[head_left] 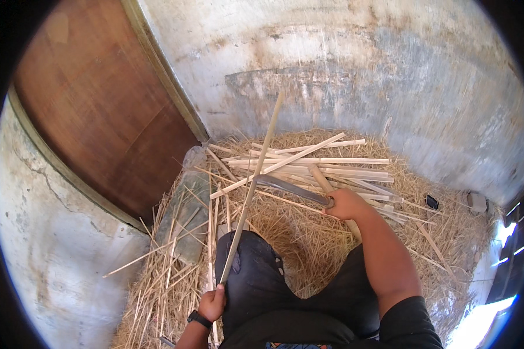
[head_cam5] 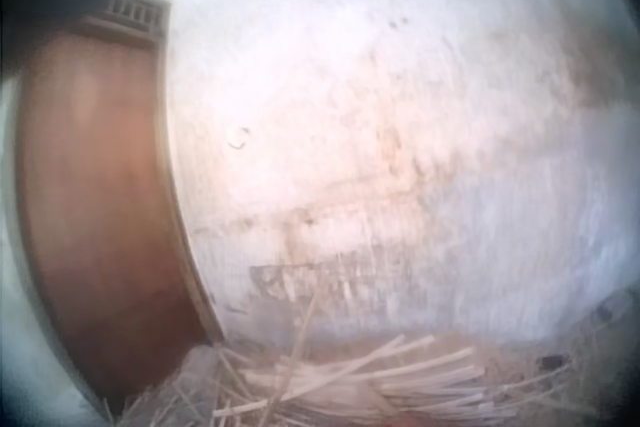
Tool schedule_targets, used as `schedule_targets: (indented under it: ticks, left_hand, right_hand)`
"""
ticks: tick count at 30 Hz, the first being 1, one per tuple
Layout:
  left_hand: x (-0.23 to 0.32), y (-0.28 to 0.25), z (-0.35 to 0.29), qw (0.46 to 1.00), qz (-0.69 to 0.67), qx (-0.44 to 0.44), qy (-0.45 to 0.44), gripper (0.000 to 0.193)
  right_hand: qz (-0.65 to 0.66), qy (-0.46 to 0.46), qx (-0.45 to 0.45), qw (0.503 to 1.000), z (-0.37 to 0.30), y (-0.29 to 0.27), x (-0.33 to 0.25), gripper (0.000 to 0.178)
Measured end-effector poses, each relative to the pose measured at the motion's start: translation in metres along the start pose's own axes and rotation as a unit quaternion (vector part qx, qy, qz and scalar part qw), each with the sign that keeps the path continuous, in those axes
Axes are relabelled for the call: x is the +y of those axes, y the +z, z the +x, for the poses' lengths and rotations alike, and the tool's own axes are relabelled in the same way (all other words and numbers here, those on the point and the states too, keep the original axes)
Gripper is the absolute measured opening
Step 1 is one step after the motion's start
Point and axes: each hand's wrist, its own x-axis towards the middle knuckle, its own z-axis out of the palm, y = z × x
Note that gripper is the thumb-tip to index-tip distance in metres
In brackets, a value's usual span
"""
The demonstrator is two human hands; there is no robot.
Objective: The person sits on a straw-covered floor and uses a machete to split a long bamboo stick into thin strips. They hold the stick with their left hand and repeatedly strike it with the machete in their right hand, creating a pile of bamboo strips.
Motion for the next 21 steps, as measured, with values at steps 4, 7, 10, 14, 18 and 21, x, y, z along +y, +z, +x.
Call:
schedule_targets:
  ticks: [4,7,10,14,18,21]
  left_hand:
    - [-0.006,-0.003,-0.001,1.000,-0.004,-0.002,-0.008,0.069]
    - [-0.006,-0.004,0.000,1.000,-0.008,-0.014,-0.006,0.070]
    - [-0.007,-0.001,0.001,1.000,-0.008,0.003,-0.006,0.070]
    - [-0.005,-0.001,0.000,1.000,-0.013,0.006,-0.019,0.069]
    - [0.004,-0.003,-0.002,1.000,-0.006,-0.003,-0.007,0.069]
    - [-0.003,-0.003,-0.002,1.000,-0.021,-0.012,-0.019,0.069]
  right_hand:
    - [0.013,-0.019,-0.088,0.996,-0.009,-0.001,-0.022,0.041]
    - [-0.048,-0.105,-0.122,0.986,-0.012,0.003,-0.036,0.042]
    - [-0.047,-0.101,-0.115,0.987,-0.006,0.008,-0.032,0.043]
    - [-0.037,-0.001,-0.090,0.995,-0.001,0.001,-0.014,0.045]
    - [-0.086,0.001,-0.131,0.988,-0.004,0.002,-0.023,0.051]
    - [-0.190,-0.066,-0.189,0.961,-0.012,0.010,-0.043,0.052]
